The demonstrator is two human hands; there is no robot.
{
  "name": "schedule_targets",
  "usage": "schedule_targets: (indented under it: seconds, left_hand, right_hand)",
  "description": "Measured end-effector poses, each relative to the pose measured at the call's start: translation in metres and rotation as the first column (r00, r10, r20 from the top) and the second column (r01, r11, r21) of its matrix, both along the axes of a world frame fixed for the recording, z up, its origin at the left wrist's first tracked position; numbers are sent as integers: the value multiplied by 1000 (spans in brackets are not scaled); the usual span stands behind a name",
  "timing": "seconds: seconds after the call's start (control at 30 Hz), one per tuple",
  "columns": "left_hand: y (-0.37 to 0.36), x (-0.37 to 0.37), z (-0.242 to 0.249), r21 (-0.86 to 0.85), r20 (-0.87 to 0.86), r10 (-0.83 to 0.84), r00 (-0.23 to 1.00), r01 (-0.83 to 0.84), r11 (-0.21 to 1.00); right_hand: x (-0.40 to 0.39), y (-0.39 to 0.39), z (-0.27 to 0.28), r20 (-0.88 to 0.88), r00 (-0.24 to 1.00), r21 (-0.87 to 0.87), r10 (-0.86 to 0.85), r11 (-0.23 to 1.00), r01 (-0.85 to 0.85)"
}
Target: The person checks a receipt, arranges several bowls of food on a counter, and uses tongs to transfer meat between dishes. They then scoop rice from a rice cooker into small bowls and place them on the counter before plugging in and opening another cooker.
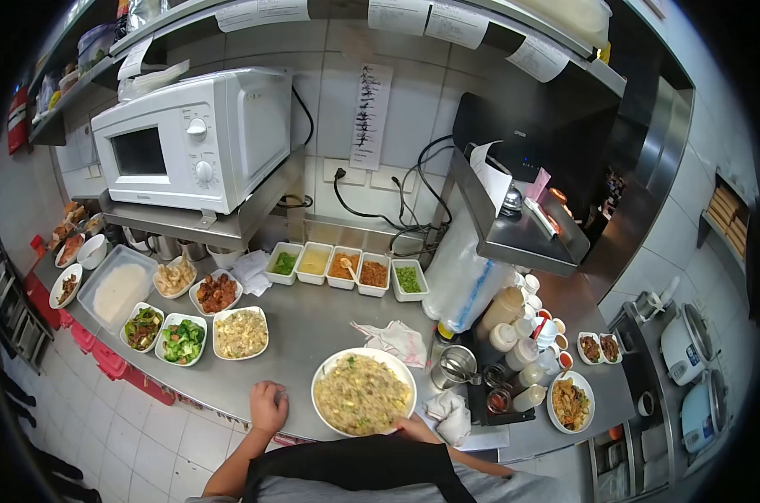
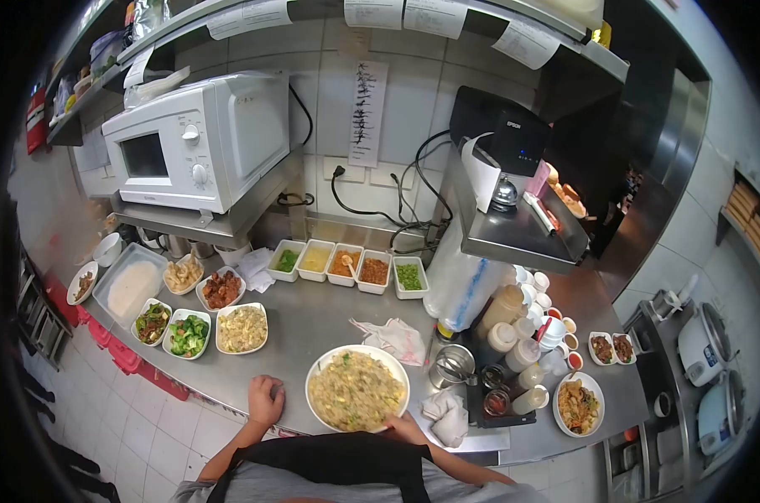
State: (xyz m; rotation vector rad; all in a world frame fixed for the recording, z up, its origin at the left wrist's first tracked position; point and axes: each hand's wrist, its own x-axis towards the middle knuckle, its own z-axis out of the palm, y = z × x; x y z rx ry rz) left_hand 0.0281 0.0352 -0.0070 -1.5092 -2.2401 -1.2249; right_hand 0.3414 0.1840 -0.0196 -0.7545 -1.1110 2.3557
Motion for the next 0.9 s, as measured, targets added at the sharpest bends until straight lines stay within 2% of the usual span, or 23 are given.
schedule_targets:
  seconds: [0.03, 0.13, 0.23, 0.33, 0.43, 0.47, 0.53, 0.63, 0.67, 0.73, 0.83, 0.9]
  left_hand:
    - [0, 0, 1, 3, -2, -2, 1000, 2, 1000]
    - [0, 1, 2, -4, 9, 7, 1000, -6, 1000]
    - [0, 0, 1, -5, 10, 5, 1000, -5, 1000]
    - [0, 2, 4, -15, 36, 9, 999, -8, 1000]
    - [0, -8, -9, 12, 32, 10, 999, -11, 1000]
    - [0, -11, -15, 79, 195, 67, 978, -84, 993]
    - [0, -16, -20, 169, 509, 137, 850, -255, 952]
    - [4, -58, -42, 388, 816, -9, 578, -537, 749]
    - [1, -68, -41, 340, 868, -21, 496, -562, 754]
    - [0, -82, -5, 238, 947, -46, 318, -598, 766]
    - [-1, -104, 6, 199, 969, -97, 229, -479, 855]
    - [0, -117, 0, 215, 969, -130, 210, -456, 864]
  right_hand:
    - [9, -2, -9, -13, 999, 98, -40, 994, 41]
    - [22, -7, -18, -22, 979, -26, -204, 979, 204]
    - [25, -1, -9, 23, 977, -74, -212, 974, 213]
    - [27, 9, 11, 133, 963, -30, -233, 970, 239]
    - [37, 15, 13, 253, 945, 193, -207, 968, 160]
    - [40, 15, 10, 245, 935, 297, -258, 937, 181]
    - [47, 8, -3, 212, 910, 493, -356, 843, 215]
    - [46, 1, -18, 74, 868, 575, -491, 732, 365]
    - [45, 0, -18, 69, 864, 559, -499, 736, 381]
    - [44, -3, -9, 57, 853, 527, -518, 742, 415]
    - [46, -3, -6, 54, 873, 544, -485, 747, 382]
    - [46, -4, -4, 62, 874, 562, -481, 741, 368]
